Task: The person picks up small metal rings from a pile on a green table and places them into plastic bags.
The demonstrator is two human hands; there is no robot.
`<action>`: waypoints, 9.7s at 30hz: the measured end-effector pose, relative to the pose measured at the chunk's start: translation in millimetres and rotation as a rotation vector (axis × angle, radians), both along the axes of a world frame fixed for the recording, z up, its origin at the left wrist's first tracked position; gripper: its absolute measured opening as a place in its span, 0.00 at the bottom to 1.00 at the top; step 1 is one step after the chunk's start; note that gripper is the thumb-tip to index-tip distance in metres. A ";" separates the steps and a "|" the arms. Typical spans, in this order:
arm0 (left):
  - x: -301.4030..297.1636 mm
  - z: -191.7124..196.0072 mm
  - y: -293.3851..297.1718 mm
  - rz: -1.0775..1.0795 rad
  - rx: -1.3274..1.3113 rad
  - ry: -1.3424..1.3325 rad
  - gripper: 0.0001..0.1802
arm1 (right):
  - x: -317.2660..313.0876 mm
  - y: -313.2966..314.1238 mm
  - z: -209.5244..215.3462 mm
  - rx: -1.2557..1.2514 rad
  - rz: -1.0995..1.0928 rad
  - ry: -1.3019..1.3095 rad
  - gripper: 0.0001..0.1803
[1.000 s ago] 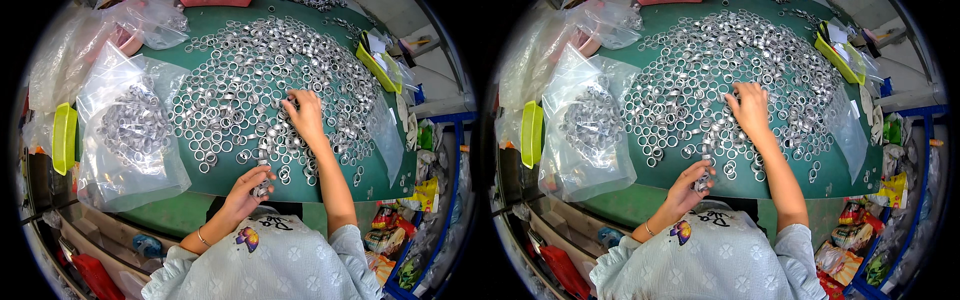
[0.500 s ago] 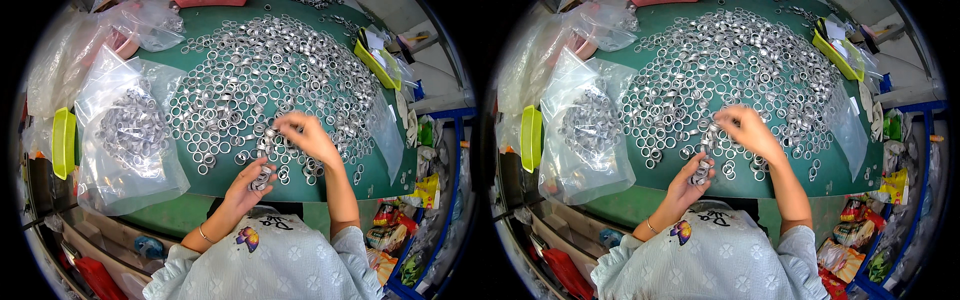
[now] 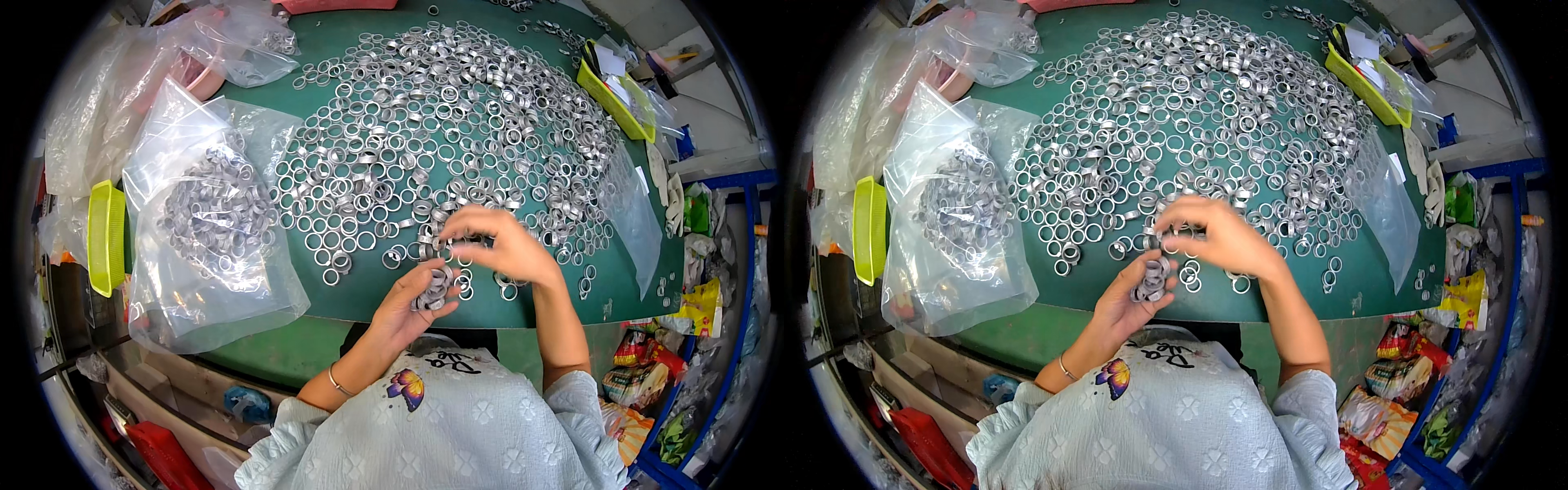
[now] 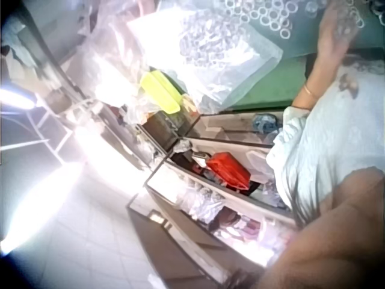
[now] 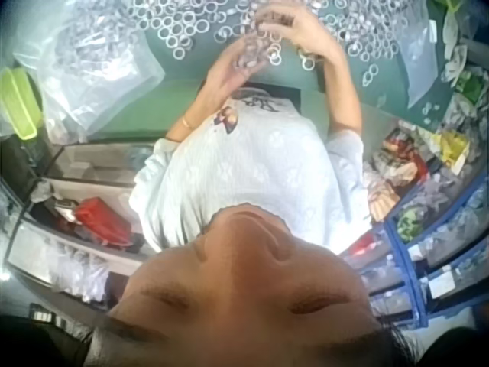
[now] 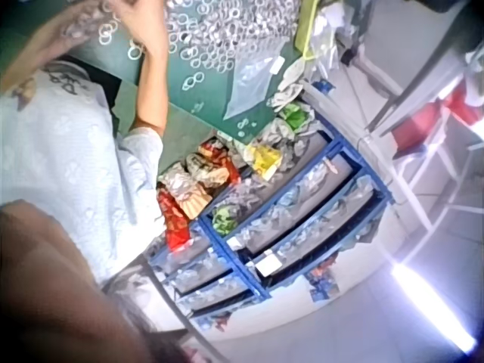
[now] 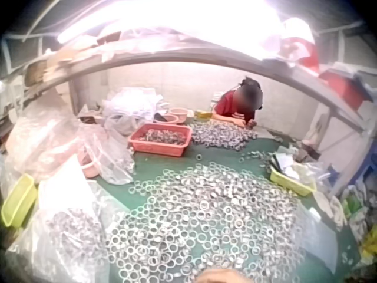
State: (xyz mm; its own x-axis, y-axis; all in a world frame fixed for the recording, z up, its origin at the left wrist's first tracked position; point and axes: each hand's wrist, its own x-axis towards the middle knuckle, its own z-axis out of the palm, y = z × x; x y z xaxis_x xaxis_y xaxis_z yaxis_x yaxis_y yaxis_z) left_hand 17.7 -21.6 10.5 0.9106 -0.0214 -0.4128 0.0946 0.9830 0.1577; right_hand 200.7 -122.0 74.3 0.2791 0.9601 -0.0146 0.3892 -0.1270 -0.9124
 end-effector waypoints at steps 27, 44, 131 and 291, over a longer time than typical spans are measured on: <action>-20.5 1.3 -5.3 -0.182 0.074 -0.163 0.16 | -25.7 13.2 -39.6 -0.033 -0.430 -0.518 0.06; -23.0 -9.7 -8.1 -0.147 -0.049 -0.096 0.18 | -32.8 -9.3 -28.6 -0.018 -0.327 -0.575 0.10; 14.3 5.3 -61.5 -0.530 0.105 -0.130 0.18 | 9.8 -150.6 -38.5 0.037 -0.922 -0.589 0.15; 54.4 15.5 -83.9 -0.492 0.017 -0.060 0.24 | 72.6 -205.0 -45.7 -0.280 -1.148 -0.606 0.07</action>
